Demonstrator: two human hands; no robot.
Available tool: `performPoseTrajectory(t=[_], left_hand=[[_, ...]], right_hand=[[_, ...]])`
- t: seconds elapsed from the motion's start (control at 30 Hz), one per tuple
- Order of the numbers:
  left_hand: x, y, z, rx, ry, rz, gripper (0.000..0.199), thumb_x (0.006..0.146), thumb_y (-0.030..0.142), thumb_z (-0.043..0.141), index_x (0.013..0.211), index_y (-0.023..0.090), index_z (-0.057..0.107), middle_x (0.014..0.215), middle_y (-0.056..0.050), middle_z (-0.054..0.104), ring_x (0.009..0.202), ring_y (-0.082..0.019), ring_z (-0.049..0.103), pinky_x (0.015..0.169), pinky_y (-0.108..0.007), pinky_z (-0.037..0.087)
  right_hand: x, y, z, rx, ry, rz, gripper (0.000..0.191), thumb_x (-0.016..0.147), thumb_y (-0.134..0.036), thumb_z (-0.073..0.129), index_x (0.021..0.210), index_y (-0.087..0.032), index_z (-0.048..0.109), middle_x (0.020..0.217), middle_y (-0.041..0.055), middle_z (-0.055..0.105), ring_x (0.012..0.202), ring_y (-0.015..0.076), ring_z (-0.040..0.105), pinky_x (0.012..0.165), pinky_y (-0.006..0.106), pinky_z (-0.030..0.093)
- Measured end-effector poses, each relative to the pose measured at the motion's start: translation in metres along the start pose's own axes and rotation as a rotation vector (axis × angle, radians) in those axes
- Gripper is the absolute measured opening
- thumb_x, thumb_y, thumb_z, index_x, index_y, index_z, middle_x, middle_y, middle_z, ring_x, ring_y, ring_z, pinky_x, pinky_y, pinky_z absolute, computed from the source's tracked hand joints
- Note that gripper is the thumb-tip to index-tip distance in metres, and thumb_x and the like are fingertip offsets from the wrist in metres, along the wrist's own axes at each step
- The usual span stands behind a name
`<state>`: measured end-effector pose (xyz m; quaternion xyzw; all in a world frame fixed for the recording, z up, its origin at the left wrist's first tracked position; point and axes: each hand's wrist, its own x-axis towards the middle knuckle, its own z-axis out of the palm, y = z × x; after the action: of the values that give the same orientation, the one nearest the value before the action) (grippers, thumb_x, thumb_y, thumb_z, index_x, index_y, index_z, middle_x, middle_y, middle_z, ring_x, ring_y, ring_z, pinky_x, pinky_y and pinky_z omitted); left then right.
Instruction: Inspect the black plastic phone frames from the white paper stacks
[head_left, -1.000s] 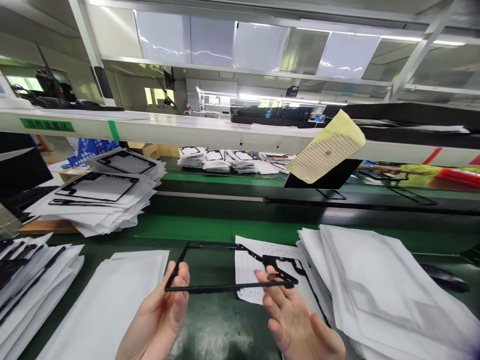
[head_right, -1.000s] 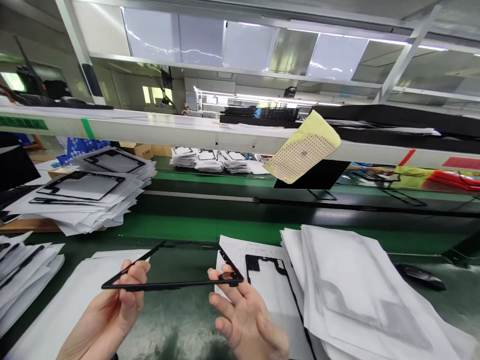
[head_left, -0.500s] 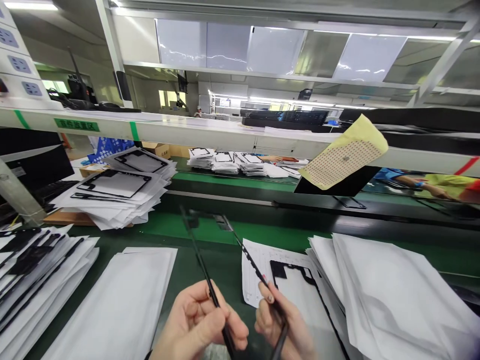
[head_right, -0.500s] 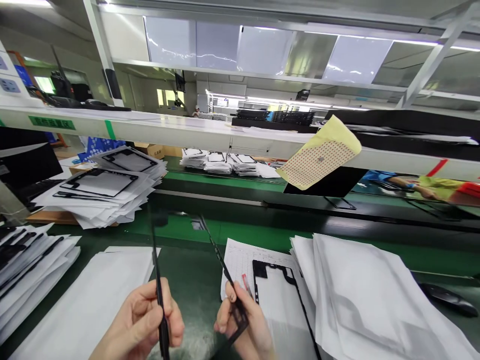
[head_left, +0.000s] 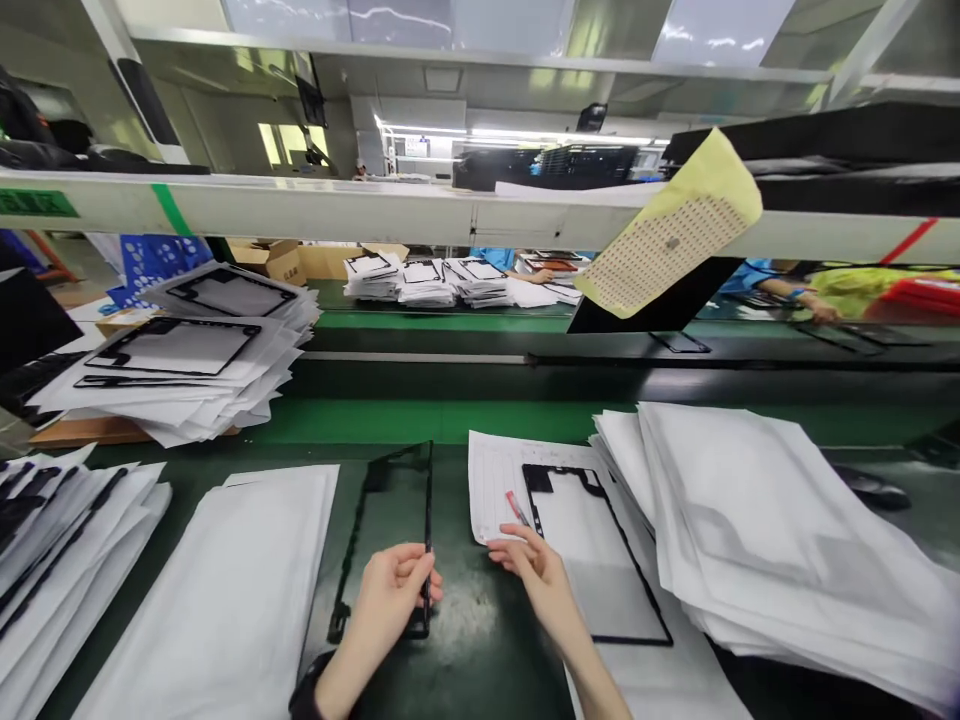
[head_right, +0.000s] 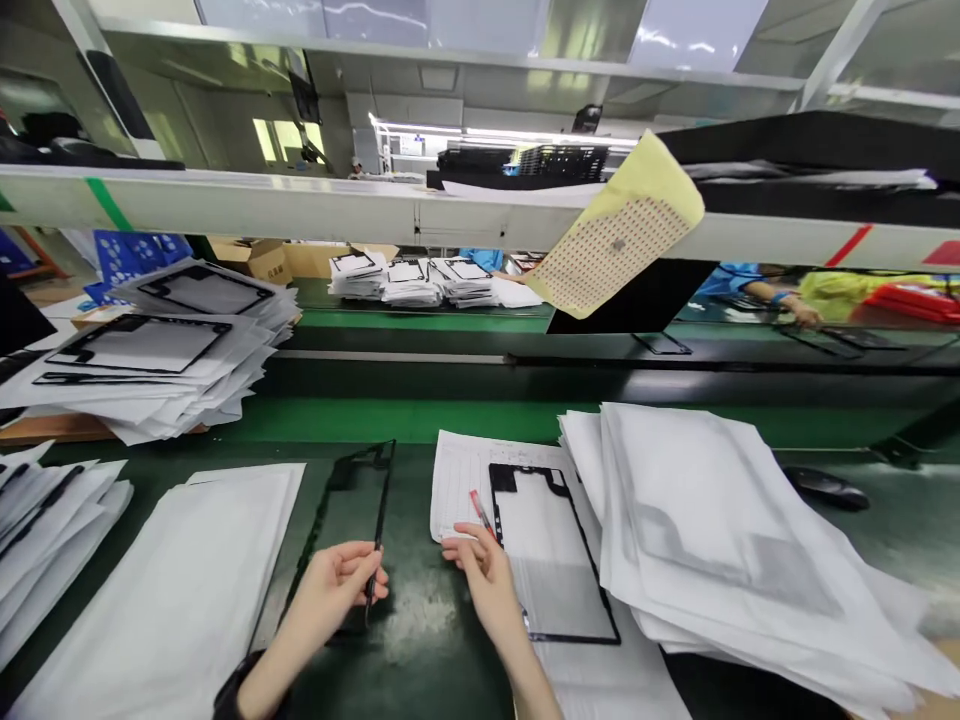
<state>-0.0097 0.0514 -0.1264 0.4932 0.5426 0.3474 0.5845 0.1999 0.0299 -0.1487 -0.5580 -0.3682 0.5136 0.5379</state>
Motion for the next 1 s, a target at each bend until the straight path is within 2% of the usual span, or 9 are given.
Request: performPoseTrajectory(t=[0.1, 0.23, 0.33, 0.47, 0.57, 0.63, 0.73, 0.87, 1.0], left_hand=[[0.005, -0.032, 0.022, 0.165, 0.086, 0.065, 0.049, 0.077, 0.058, 0.060, 0.092, 0.012, 0.065, 0.072, -0.009, 0.071, 0.066, -0.023, 0.070, 0.067, -0.040, 0.057], [-0.008, -0.046, 0.026, 0.342, 0.223, 0.232, 0.045, 0.081, 0.050, 0.054, 0.103, 0.014, 0.069, 0.117, -0.018, 0.067, 0.115, -0.030, 0.060, 0.105, -0.050, 0.042], [-0.024, -0.050, -0.004, 0.446, 0.332, 0.257, 0.044, 0.084, 0.051, 0.050, 0.105, 0.018, 0.070, 0.125, -0.014, 0.064, 0.125, -0.030, 0.052, 0.113, -0.051, 0.034], [-0.045, -0.068, -0.064, 0.568, 0.530, 0.152, 0.055, 0.082, 0.057, 0.046, 0.107, 0.012, 0.066, 0.119, -0.020, 0.065, 0.115, -0.037, 0.059, 0.105, -0.059, 0.040], [-0.053, -0.078, -0.080, 0.656, 0.592, 0.105, 0.060, 0.082, 0.059, 0.044, 0.109, 0.008, 0.064, 0.114, -0.024, 0.066, 0.107, -0.040, 0.062, 0.095, -0.062, 0.047], [-0.052, -0.079, -0.067, 0.712, 0.590, 0.139, 0.064, 0.083, 0.058, 0.045, 0.116, 0.006, 0.060, 0.122, -0.025, 0.061, 0.115, -0.041, 0.057, 0.099, -0.061, 0.044], [-0.043, -0.074, -0.024, 0.771, 0.517, 0.246, 0.059, 0.084, 0.055, 0.051, 0.122, 0.010, 0.059, 0.133, -0.021, 0.054, 0.126, -0.038, 0.048, 0.105, -0.057, 0.040], [-0.027, -0.069, 0.031, 0.805, 0.407, 0.356, 0.057, 0.077, 0.047, 0.065, 0.123, 0.012, 0.060, 0.128, -0.019, 0.058, 0.117, -0.038, 0.054, 0.097, -0.055, 0.048], [-0.017, -0.069, 0.055, 0.785, 0.397, 0.399, 0.033, 0.088, 0.028, 0.044, 0.106, 0.012, 0.067, 0.110, -0.018, 0.066, 0.099, -0.032, 0.064, 0.083, -0.047, 0.055]], right_hand=[[-0.001, 0.005, -0.003, -0.019, -0.001, -0.021, 0.062, 0.061, -0.072, 0.073, 0.092, -0.019, 0.064, 0.086, 0.0144, 0.076, 0.081, 0.0297, 0.072, 0.080, 0.044, 0.052], [-0.001, 0.013, -0.001, -0.037, -0.029, -0.030, 0.061, 0.062, -0.072, 0.072, 0.090, -0.018, 0.065, 0.084, 0.0148, 0.076, 0.077, 0.0281, 0.072, 0.079, 0.043, 0.055], [-0.002, 0.016, -0.006, -0.041, -0.036, -0.025, 0.060, 0.065, -0.071, 0.071, 0.089, -0.017, 0.065, 0.085, 0.0148, 0.076, 0.077, 0.0262, 0.072, 0.079, 0.041, 0.055], [-0.003, 0.016, -0.013, -0.033, -0.013, -0.017, 0.058, 0.069, -0.070, 0.069, 0.091, -0.017, 0.064, 0.086, 0.0136, 0.075, 0.078, 0.0237, 0.071, 0.080, 0.038, 0.055], [-0.004, 0.016, -0.012, -0.026, -0.015, -0.008, 0.055, 0.070, -0.068, 0.069, 0.091, -0.017, 0.064, 0.086, 0.0131, 0.075, 0.078, 0.0230, 0.070, 0.080, 0.036, 0.055], [-0.005, 0.016, -0.011, -0.026, -0.016, -0.004, 0.055, 0.070, -0.068, 0.069, 0.089, -0.017, 0.064, 0.085, 0.0131, 0.075, 0.076, 0.0230, 0.070, 0.079, 0.036, 0.055], [-0.005, 0.016, -0.010, -0.031, -0.012, -0.010, 0.056, 0.069, -0.070, 0.069, 0.089, -0.017, 0.065, 0.084, 0.0131, 0.075, 0.075, 0.0232, 0.070, 0.077, 0.036, 0.056], [-0.005, 0.017, -0.012, -0.050, -0.002, -0.023, 0.058, 0.068, -0.072, 0.068, 0.087, -0.017, 0.065, 0.084, 0.0135, 0.075, 0.075, 0.0232, 0.071, 0.077, 0.036, 0.057], [-0.003, 0.019, -0.012, -0.075, 0.005, -0.032, 0.059, 0.068, -0.073, 0.067, 0.088, -0.017, 0.066, 0.085, 0.0144, 0.075, 0.078, 0.0244, 0.072, 0.079, 0.036, 0.059]])
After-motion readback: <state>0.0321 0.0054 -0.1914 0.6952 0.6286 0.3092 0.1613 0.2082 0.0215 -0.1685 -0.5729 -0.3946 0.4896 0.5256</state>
